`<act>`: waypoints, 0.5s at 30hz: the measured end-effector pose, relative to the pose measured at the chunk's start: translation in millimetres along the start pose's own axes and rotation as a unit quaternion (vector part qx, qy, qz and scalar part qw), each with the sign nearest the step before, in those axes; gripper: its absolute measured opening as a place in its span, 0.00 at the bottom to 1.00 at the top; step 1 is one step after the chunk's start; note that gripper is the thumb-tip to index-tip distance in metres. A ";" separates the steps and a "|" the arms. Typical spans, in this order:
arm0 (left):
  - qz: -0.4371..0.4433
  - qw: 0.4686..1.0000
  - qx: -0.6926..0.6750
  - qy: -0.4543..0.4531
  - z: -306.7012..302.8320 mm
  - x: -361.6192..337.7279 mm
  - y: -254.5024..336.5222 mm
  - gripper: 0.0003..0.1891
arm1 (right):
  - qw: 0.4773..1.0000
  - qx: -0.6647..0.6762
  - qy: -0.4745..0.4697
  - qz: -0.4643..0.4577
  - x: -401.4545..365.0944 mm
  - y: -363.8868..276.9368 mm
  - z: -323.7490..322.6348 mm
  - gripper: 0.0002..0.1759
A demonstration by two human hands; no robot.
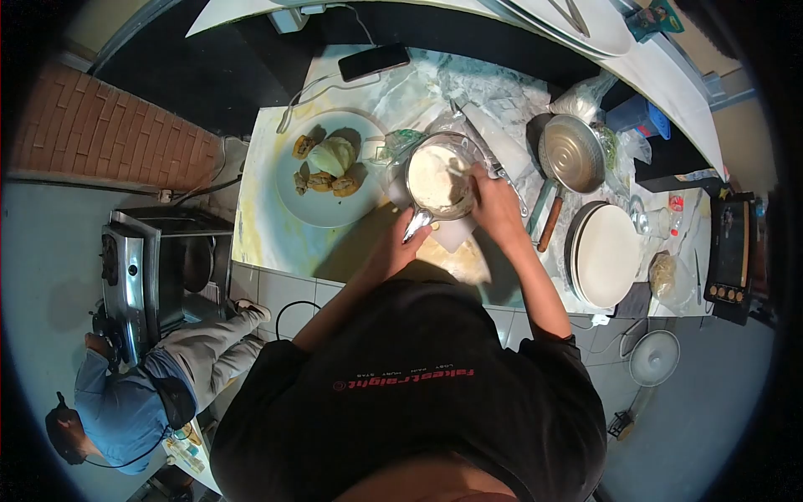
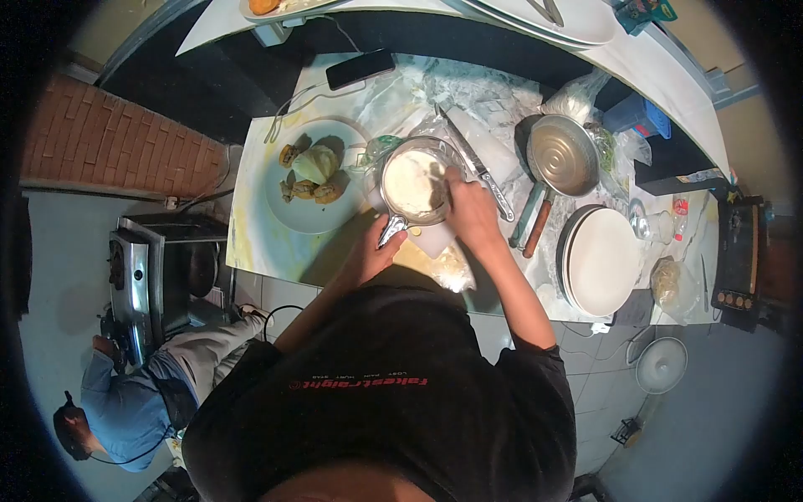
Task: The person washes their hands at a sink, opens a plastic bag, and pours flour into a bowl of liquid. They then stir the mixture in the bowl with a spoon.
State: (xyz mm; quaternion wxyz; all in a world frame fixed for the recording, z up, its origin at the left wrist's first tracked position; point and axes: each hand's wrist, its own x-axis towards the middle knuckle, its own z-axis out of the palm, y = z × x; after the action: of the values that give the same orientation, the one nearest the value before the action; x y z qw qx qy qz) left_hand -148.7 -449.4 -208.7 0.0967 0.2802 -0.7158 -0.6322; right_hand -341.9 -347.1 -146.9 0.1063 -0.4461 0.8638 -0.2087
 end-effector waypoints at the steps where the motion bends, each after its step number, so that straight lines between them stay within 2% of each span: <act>1: -0.015 1.000 -0.019 -0.016 -3.1 -0.6 6.0 0.15 | 0.999 -0.032 0.015 0.023 1.6 4.0 -1.0 0.12; 3: -0.031 0.998 -0.040 -0.030 -5.5 0.5 7.5 0.15 | 0.998 -0.053 0.016 0.031 -9.0 5.5 -10.4 0.14; 6: -0.007 0.999 -0.035 -0.014 -2.7 -0.4 3.5 0.14 | 0.997 -0.067 -0.034 0.034 -26.0 -0.4 -20.1 0.12; 8: -0.024 0.999 -0.037 -0.017 -1.4 -1.4 7.4 0.15 | 0.998 0.019 -0.056 0.017 -31.4 -9.3 -16.6 0.09; 9: -0.023 0.999 -0.037 -0.018 0.2 -1.3 6.8 0.15 | 0.998 0.019 -0.054 0.018 -29.4 -10.1 -12.0 0.09; 12: 0.017 1.000 0.000 0.022 1.3 -1.7 -2.6 0.17 | 0.992 0.121 -0.025 0.009 -9.6 -9.2 0.3 0.12; 13: 0.006 1.000 0.003 0.013 0.2 -1.1 -8.6 0.18 | 0.992 0.123 -0.025 0.008 -6.7 -7.2 1.8 0.12; 15: -0.004 1.000 0.006 0.008 -3.7 0.9 -10.2 0.19 | 0.997 0.053 0.047 0.020 -2.3 -0.5 1.4 0.08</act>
State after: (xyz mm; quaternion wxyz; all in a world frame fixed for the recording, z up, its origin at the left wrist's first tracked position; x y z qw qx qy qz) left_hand -144.8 -453.5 -218.0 0.0980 0.2885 -0.7175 -0.6264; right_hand -339.7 -345.9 -148.0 0.0937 -0.4121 0.8642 -0.2730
